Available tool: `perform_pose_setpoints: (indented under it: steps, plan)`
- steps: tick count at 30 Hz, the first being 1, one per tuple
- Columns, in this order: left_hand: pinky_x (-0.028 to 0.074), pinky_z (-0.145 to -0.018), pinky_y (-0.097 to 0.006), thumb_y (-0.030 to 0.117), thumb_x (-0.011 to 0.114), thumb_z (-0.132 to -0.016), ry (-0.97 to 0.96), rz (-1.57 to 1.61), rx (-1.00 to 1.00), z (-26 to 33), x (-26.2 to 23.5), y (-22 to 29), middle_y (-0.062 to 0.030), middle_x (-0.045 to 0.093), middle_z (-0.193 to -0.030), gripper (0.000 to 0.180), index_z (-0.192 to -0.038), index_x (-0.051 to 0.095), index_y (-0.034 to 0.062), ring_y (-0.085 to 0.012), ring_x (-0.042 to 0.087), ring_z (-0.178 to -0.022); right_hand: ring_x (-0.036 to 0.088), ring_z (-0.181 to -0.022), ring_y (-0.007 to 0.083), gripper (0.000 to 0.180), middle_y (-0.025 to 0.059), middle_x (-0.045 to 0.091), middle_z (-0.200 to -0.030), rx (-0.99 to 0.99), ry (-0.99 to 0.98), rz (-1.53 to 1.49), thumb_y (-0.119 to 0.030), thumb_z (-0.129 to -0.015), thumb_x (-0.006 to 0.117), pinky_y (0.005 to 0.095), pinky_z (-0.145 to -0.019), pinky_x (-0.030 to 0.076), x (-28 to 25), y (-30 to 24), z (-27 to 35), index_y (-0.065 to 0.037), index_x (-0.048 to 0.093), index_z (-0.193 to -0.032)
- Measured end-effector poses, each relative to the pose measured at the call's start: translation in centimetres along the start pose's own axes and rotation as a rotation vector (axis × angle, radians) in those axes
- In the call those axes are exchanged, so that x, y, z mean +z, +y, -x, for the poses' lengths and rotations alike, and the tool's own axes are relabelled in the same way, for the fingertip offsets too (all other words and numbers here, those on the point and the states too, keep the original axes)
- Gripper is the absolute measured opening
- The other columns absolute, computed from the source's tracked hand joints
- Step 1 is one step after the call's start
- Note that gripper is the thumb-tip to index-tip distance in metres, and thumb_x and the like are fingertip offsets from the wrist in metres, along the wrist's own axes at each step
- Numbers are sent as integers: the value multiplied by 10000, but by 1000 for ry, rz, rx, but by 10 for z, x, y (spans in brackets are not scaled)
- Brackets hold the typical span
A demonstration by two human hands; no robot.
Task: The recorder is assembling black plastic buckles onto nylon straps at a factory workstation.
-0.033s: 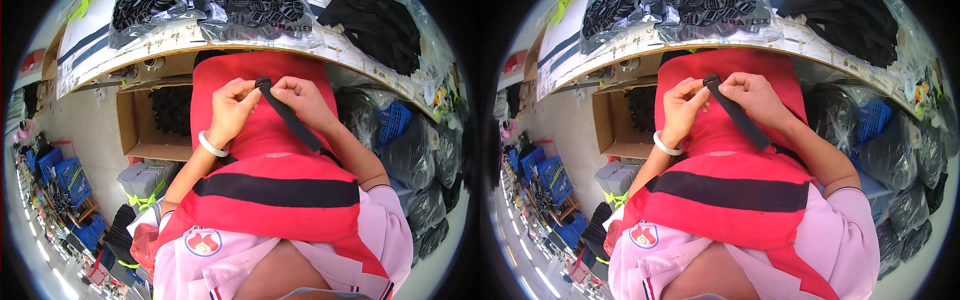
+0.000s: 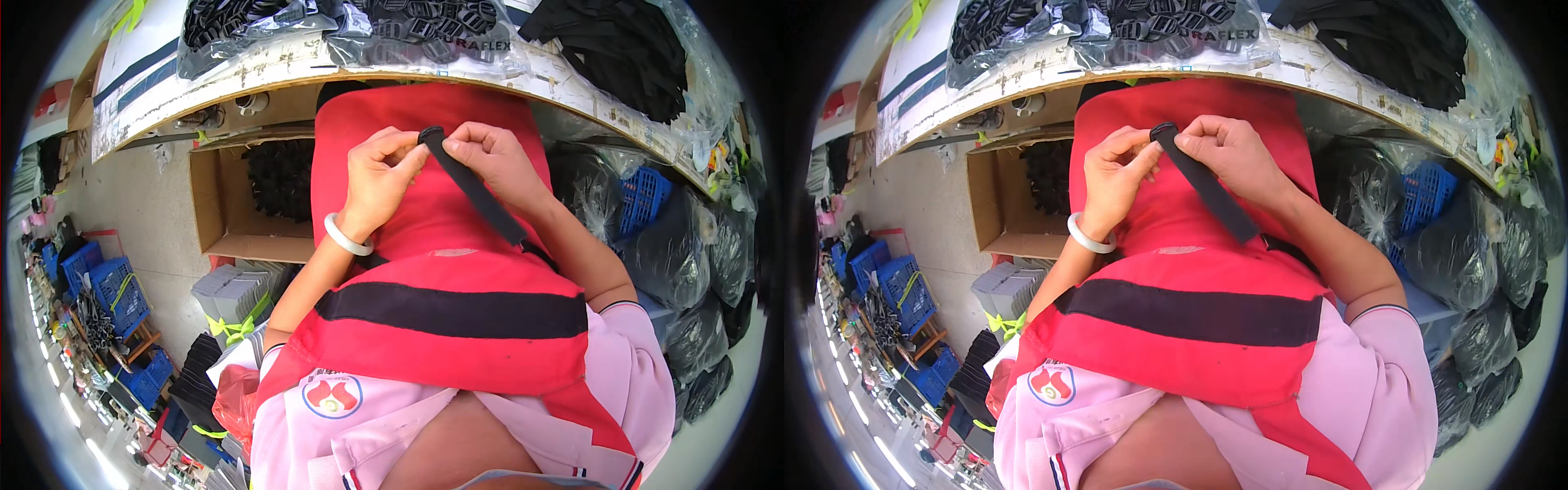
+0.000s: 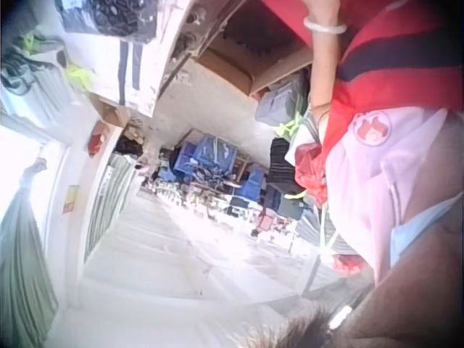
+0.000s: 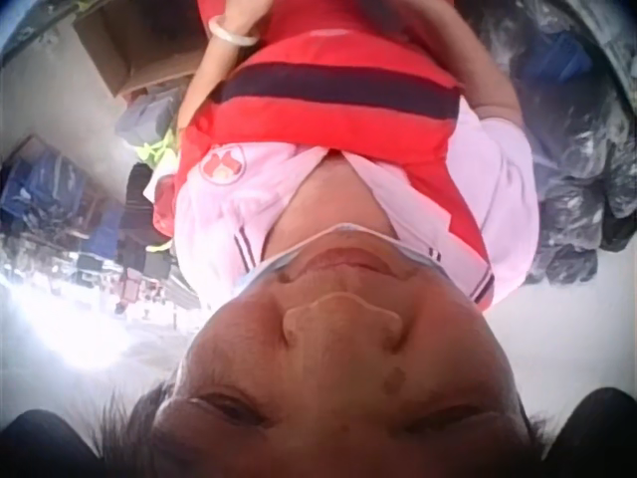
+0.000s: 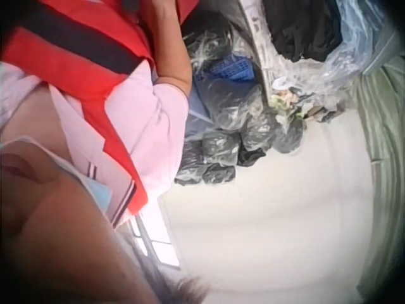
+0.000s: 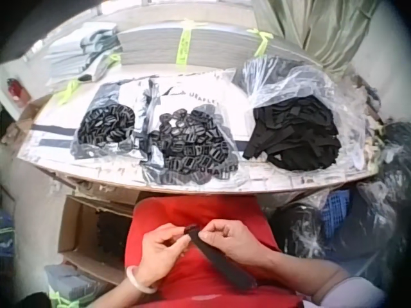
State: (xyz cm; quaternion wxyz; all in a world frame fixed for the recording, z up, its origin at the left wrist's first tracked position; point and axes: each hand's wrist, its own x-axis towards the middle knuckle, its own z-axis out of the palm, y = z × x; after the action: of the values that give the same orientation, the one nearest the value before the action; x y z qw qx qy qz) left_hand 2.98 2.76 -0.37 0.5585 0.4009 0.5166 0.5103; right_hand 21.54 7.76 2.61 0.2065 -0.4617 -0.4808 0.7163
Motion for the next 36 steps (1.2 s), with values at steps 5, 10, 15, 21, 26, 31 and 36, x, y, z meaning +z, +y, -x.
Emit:
perform_pose_setpoints:
  steps: [5,10,15,21,26,31,36]
  plan:
    - [442,-544,-255,-38,685,-814,3,-320,225,4,-2,-3,-32,573,-740,139,-952,685,-19,-71,585,-664,527,-622,23,203,-30,598,-733,15,-9,-132,-233,-957,608,177,-542,414,8,-1,-5,-32,634,-937]
    - [478,-585,-278,-16,689,-825,1,-593,455,0,-7,-4,-63,630,-779,160,-985,674,-18,-104,617,-698,584,-699,39,210,-8,643,-818,-3,-2,-237,-241,-943,638,190,-595,459,4,16,-14,-37,637,-992]
    - [496,-634,-267,59,677,-874,43,166,-76,6,-10,-13,-75,696,-858,145,-994,686,-21,-122,643,-727,581,-833,50,183,0,650,-903,-86,-36,-193,-150,-911,675,191,-739,463,5,10,-16,-44,647,-1058]
    - [478,-628,-217,149,662,-907,44,294,-237,-1,-8,-16,-67,699,-787,230,-1042,688,-36,-111,649,-684,567,-770,46,144,-17,618,-841,-624,147,-70,-63,-875,689,194,-660,458,23,13,-12,-44,656,-1014]
    - [536,-664,-217,85,647,-914,110,305,-213,3,-4,-10,-89,704,-846,204,-1064,677,-51,-141,682,-716,537,-543,46,121,12,610,-718,-195,90,41,-129,-932,630,199,-468,433,14,-19,3,-9,624,-949]
    - [553,-710,-224,47,642,-911,139,172,-72,10,0,-12,-91,690,-906,195,-1068,665,-67,-118,667,-763,546,-499,66,165,21,593,-673,26,-10,57,-155,-911,647,221,-428,449,5,4,0,-21,587,-836]
    - [509,-769,-210,-23,654,-880,108,74,109,14,0,-15,-67,668,-993,181,-1058,672,-49,-118,650,-867,574,-548,84,172,23,595,-697,63,20,-45,-172,-918,642,229,-480,486,14,4,-4,-24,589,-849]
